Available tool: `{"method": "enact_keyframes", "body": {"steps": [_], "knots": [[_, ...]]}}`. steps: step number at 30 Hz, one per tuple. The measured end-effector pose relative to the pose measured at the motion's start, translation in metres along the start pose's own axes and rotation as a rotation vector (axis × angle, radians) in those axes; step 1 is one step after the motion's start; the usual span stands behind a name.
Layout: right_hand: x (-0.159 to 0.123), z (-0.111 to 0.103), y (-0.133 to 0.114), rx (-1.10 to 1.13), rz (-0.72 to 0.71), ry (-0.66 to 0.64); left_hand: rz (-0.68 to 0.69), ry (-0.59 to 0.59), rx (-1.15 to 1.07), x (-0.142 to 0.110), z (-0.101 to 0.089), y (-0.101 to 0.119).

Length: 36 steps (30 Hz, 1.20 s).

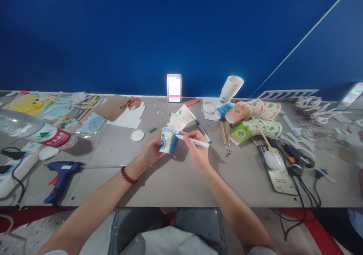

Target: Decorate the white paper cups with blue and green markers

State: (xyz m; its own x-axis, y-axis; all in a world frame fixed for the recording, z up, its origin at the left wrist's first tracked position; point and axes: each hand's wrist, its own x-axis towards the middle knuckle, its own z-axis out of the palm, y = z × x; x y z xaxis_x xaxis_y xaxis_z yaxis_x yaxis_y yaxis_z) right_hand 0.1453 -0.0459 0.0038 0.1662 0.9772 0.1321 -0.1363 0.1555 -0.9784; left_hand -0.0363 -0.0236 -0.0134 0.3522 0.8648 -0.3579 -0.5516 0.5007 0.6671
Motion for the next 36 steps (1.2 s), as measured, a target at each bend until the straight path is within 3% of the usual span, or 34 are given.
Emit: {"method": "enact_keyframes", "body": {"steps": [6, 11, 16, 19, 27, 32, 36], "knots": [[0.001, 0.000, -0.001, 0.011, -0.001, 0.014, 0.064, 0.055, -0.059, 0.001, 0.010, 0.001], [-0.001, 0.001, -0.002, -0.012, -0.031, -0.022, 0.217, 0.153, 0.138, 0.000, 0.013, -0.005], [-0.003, 0.001, -0.002, -0.022, -0.014, -0.069, 0.214, 0.215, 0.310, -0.002, 0.009, -0.005], [-0.003, 0.001, -0.002, -0.007, -0.010, -0.059, 0.179, 0.182, 0.271, -0.003, 0.009, -0.002], [0.004, -0.002, 0.003, 0.065, 0.034, 0.007, 0.098, -0.081, 0.123, -0.006, 0.007, 0.004], [0.003, -0.004, 0.007, 0.096, 0.005, 0.016, 0.053, -0.049, 0.018, -0.005, 0.003, 0.006], [-0.001, -0.002, 0.007, 0.007, -0.183, 0.085, 0.102, -0.010, -0.051, -0.002, 0.000, 0.004]]}}
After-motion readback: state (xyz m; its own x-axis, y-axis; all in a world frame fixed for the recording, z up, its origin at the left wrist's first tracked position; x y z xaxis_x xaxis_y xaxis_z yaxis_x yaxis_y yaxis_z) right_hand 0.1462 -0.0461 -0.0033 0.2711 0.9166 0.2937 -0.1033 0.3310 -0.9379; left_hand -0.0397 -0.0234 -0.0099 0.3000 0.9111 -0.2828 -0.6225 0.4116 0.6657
